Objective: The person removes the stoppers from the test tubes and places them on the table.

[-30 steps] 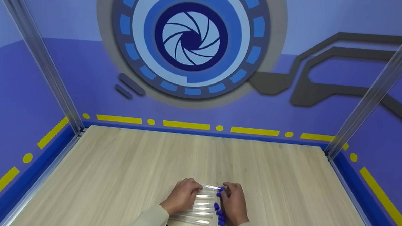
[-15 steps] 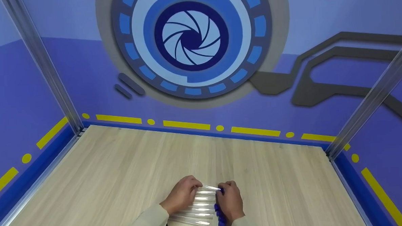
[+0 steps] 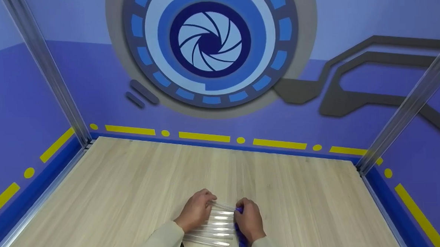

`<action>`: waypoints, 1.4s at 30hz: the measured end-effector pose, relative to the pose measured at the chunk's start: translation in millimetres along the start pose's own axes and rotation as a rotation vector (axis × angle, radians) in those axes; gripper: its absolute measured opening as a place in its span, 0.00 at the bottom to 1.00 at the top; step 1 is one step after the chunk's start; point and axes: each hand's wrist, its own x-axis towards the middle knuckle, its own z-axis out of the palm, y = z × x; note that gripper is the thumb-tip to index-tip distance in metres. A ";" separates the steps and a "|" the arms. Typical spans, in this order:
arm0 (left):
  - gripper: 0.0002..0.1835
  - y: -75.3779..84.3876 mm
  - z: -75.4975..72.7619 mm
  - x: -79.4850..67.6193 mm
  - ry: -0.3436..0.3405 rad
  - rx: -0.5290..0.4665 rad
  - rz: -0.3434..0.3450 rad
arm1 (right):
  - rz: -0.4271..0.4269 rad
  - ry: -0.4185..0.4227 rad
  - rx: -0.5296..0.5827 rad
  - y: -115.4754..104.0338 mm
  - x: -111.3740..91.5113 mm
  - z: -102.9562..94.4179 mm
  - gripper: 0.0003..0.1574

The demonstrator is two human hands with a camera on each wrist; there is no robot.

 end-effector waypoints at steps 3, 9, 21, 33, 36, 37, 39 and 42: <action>0.09 0.4 -1.4 -0.3 0.012 0.017 -0.003 | -0.017 0.017 0.036 -1.2 -1.8 -0.7 0.11; 0.07 1.7 -4.7 0.4 0.047 0.090 -0.008 | -0.076 0.061 0.139 -5.1 -6.0 -6.1 0.11; 0.07 1.1 -11.8 -3.6 0.035 0.082 -0.036 | -0.110 0.073 0.208 -16.6 -13.9 -17.3 0.14; 0.07 2.0 -19.3 -6.3 0.038 -0.105 0.065 | -0.125 0.105 0.276 -13.7 -24.5 -30.1 0.13; 0.07 3.5 -21.5 -6.0 0.028 -0.132 0.078 | -0.116 0.112 0.290 -12.0 -25.5 -31.2 0.13; 0.07 4.0 -22.0 -5.8 0.029 -0.139 0.084 | -0.115 0.117 0.291 -11.6 -26.2 -31.8 0.14; 0.07 5.1 -22.7 -5.4 0.030 -0.152 0.094 | -0.104 0.127 0.293 -11.0 -26.4 -32.2 0.14; 0.07 6.2 -23.6 -5.0 0.031 -0.159 0.104 | -0.091 0.134 0.283 -10.5 -26.5 -32.4 0.14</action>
